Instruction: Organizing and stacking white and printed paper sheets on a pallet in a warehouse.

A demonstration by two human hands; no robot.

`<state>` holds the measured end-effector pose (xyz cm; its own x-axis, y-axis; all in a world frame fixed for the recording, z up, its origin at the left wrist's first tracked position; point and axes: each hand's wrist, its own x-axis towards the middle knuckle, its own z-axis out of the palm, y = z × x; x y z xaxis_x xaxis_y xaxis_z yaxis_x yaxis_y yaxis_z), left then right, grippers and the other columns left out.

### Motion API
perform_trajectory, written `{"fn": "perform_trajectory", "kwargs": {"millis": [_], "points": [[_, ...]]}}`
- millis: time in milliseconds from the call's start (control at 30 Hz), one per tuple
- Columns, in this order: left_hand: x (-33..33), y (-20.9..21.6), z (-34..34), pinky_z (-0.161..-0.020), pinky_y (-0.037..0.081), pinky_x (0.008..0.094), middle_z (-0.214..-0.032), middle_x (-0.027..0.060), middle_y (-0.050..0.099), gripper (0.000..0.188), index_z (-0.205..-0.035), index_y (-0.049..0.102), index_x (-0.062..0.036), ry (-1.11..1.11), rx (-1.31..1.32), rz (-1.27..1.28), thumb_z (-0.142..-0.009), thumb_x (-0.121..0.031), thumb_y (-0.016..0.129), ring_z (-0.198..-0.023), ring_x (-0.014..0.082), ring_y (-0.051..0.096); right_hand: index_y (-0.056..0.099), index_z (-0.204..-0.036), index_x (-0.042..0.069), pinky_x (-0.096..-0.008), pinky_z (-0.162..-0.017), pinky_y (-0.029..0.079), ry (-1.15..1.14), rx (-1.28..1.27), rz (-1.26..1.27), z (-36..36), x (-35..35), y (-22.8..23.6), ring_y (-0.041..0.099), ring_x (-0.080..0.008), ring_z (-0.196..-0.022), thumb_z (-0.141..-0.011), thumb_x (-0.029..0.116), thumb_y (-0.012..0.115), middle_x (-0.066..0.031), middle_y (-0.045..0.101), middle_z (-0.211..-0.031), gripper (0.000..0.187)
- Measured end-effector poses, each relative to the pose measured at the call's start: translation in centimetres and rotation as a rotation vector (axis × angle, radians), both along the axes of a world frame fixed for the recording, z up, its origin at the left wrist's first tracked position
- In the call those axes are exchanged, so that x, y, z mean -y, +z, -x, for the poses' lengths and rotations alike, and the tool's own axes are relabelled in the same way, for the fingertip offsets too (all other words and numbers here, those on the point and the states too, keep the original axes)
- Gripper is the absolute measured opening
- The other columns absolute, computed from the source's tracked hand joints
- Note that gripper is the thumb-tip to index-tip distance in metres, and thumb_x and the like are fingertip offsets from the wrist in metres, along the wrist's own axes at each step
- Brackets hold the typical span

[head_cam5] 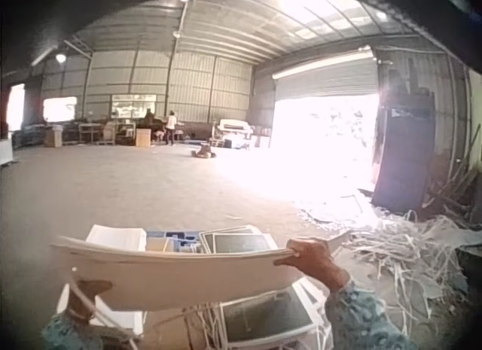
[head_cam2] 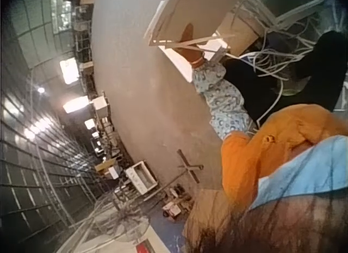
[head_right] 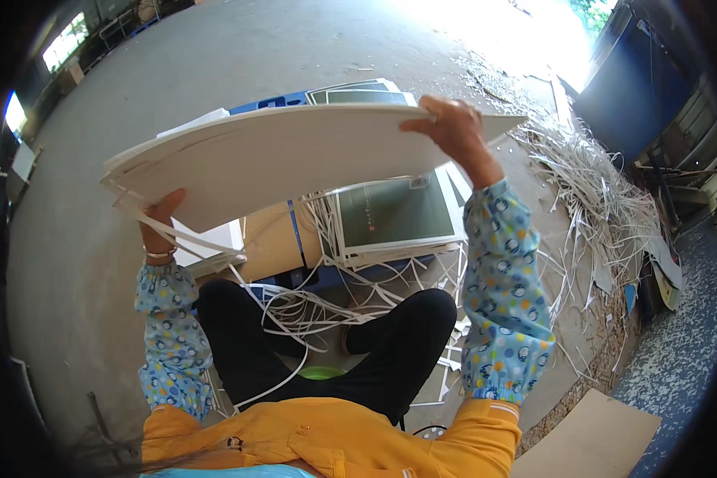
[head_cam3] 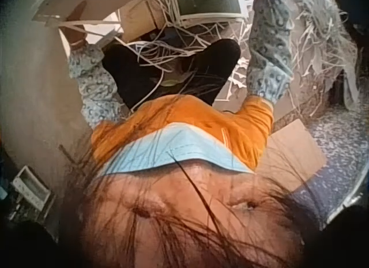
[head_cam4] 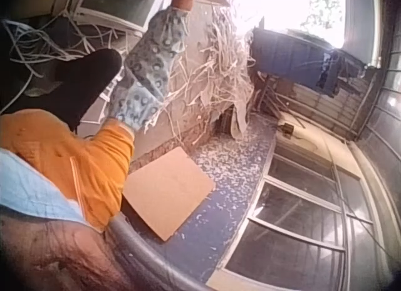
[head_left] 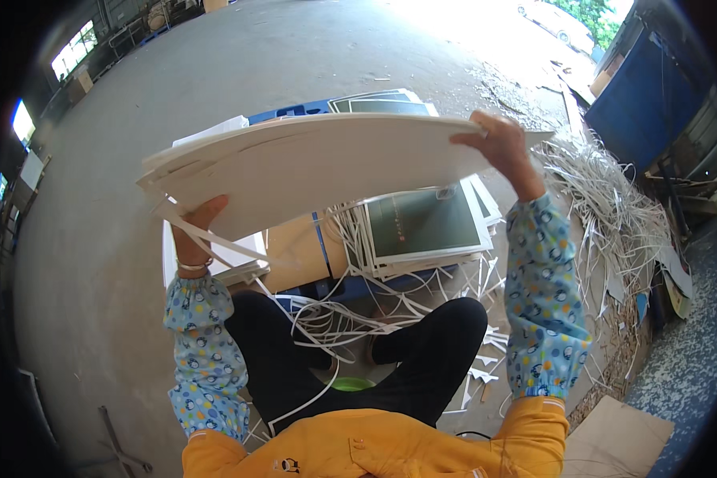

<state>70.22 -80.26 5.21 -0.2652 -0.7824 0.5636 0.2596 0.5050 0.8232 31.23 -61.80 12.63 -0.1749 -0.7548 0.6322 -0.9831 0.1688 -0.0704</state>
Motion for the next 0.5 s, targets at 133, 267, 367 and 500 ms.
{"fn": "perform_trajectory", "kwargs": {"millis": [133,267,367,500], "points": [[2.9,-3.5,2.4,-0.068,0.049,0.0264,-0.092,0.0082,0.058,0.032,-0.097,0.057,0.0001,0.004,-0.055,-0.166,-0.067,-0.002,0.068,-0.079,0.0181,0.057,0.061,-0.075,0.011,-0.0362,-0.060,0.043,-0.109,0.038,-0.093,-0.5,1.7,4.9,0.057,-0.0256,-0.062,-0.064,0.042,0.068,-0.0090,0.058,-0.062,0.034],[5.2,-7.6,4.7,-0.067,0.049,0.0255,-0.089,0.0077,0.059,0.033,-0.100,0.054,0.0010,-0.050,0.036,-0.302,-0.070,-0.005,0.068,-0.078,0.0164,0.057,0.062,-0.077,0.010,-0.0374,-0.064,0.043,-0.172,0.012,-0.249,0.5,2.5,4.2,0.057,-0.0276,-0.065,-0.064,0.040,0.068,-0.0113,0.059,-0.063,0.033],[5.4,-9.8,7.5,-0.067,0.049,0.0249,-0.089,0.0070,0.059,0.033,-0.100,0.053,0.0013,-0.215,0.073,-0.360,-0.071,-0.006,0.067,-0.078,0.0154,0.058,0.060,-0.079,0.008,-0.0361,-0.061,0.043,-0.185,0.194,-0.354,2.8,1.6,-0.4,0.057,-0.0268,-0.065,-0.065,0.034,0.069,-0.0114,0.058,-0.066,0.031],[5.8,-9.6,8.6,-0.066,0.049,0.0245,-0.088,0.0070,0.059,0.029,-0.098,0.054,0.0022,-0.364,-0.104,-0.353,-0.072,-0.002,0.066,-0.078,0.0145,0.058,0.057,-0.078,0.008,-0.0355,-0.060,0.041,-0.054,-0.012,-0.231,3.5,0.9,-1.7,0.055,-0.0267,-0.064,-0.065,0.032,0.071,-0.0097,0.058,-0.067,0.031]]}}
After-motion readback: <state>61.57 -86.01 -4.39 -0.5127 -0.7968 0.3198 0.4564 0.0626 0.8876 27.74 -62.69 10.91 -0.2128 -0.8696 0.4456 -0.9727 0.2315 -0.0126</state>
